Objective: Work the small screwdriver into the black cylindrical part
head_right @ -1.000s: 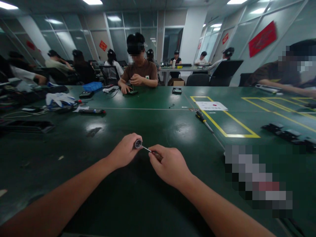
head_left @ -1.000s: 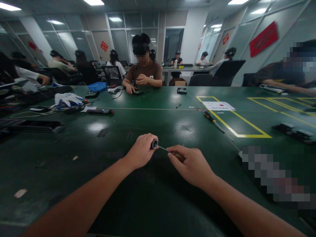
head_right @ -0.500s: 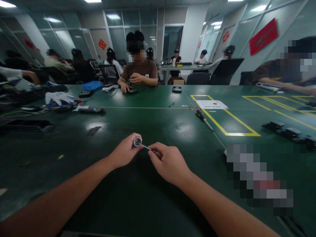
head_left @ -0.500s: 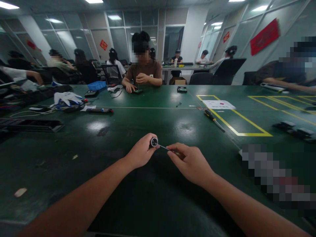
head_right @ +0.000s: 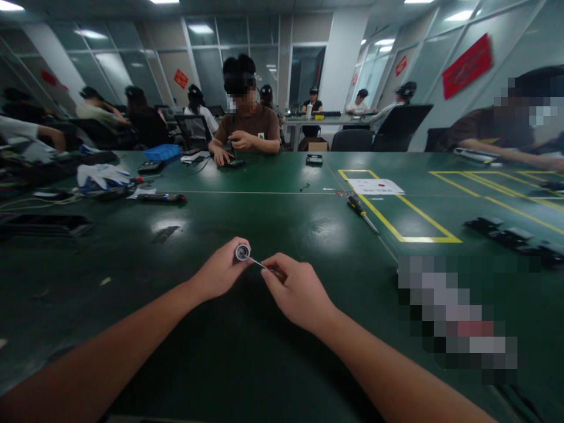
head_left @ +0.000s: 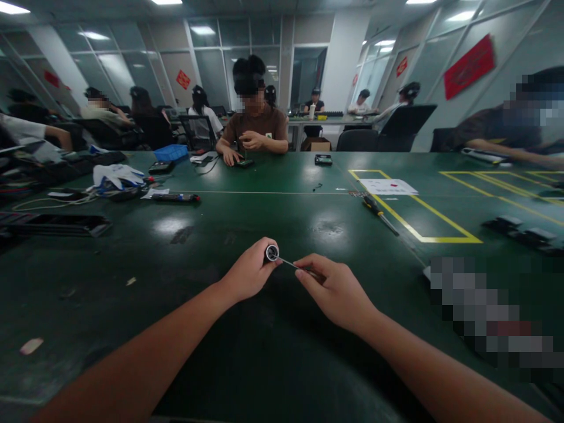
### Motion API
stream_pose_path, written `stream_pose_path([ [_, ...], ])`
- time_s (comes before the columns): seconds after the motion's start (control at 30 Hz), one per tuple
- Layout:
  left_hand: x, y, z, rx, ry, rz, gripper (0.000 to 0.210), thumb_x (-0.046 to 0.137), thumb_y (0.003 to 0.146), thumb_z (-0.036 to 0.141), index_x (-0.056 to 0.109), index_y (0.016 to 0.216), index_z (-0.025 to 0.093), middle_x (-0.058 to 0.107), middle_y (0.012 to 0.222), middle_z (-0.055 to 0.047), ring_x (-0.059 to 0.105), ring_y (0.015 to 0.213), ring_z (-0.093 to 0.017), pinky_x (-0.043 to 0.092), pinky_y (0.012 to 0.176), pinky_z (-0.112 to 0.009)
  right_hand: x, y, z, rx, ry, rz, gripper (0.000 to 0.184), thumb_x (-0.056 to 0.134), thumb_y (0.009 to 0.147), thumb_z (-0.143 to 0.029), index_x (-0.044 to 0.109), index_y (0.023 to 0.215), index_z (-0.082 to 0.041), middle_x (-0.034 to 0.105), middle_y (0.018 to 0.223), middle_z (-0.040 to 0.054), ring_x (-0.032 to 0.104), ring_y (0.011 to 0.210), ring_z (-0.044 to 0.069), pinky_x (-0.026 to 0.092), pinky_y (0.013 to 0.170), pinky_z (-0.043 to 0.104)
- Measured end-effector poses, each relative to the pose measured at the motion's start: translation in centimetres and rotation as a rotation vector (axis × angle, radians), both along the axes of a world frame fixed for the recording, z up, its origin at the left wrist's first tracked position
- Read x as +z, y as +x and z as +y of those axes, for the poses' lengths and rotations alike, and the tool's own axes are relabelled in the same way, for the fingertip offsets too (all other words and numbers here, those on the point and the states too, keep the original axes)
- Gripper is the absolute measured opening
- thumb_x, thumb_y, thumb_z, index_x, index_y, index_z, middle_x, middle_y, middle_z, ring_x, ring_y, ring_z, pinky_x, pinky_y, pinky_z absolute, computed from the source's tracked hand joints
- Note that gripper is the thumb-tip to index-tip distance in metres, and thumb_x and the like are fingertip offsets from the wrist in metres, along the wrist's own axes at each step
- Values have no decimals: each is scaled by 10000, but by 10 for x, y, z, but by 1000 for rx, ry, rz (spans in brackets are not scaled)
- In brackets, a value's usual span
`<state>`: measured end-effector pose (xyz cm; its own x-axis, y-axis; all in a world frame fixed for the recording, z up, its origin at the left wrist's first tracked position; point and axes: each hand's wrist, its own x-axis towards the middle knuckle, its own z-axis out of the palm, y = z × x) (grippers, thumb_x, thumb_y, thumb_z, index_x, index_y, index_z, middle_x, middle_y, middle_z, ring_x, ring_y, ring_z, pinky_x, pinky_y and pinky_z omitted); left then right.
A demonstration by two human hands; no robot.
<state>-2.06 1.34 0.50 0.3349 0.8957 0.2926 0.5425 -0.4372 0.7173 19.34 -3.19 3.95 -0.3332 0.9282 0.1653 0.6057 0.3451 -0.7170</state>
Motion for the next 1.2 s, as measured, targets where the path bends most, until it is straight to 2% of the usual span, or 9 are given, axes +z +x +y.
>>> stream_pose_path([
  [0.13,0,1,0,29,0,-52,125,606,918,225,534,1019,206,600,923,-5,564,835,-174,443,767,-308,-1,-1,1,-20,-85,79,178,570,980,-346,693,1060,-246,740,768,-20,644,624,149,444,573,272],
  [0.43,-1,2,-1,29,21,-104,125,596,937,252,530,1033,205,588,923,-2,565,840,-169,434,770,-305,-3,-1,7,19,-117,166,226,564,988,-363,736,1068,-239,774,919,4,713,827,190,513,759,318],
  [0.67,0,3,-3,33,34,-77,121,600,936,241,540,1035,205,592,939,-7,560,851,-174,434,779,-311,3,5,7,-11,-111,176,243,593,971,-374,778,1072,-253,789,882,-13,712,772,181,512,699,294],
  [0.93,5,0,-3,1,116,47,88,597,939,214,542,1006,200,608,965,-25,571,896,-198,450,830,-350,9,3,-1,-12,22,59,244,575,972,-326,797,1052,-266,805,881,-8,731,746,184,520,680,293],
  [1.1,11,-3,-1,-35,220,211,47,576,947,186,543,980,195,616,954,-31,579,909,-209,448,900,-400,9,4,-1,0,140,-116,253,554,975,-321,795,1015,-257,772,735,-14,651,553,147,437,551,285],
  [1.2,11,-5,1,-58,280,305,60,534,948,140,543,975,193,623,962,-41,574,916,-215,444,914,-415,9,6,-2,13,217,-209,258,547,973,-316,792,1025,-252,771,749,-6,646,570,144,422,560,284],
])
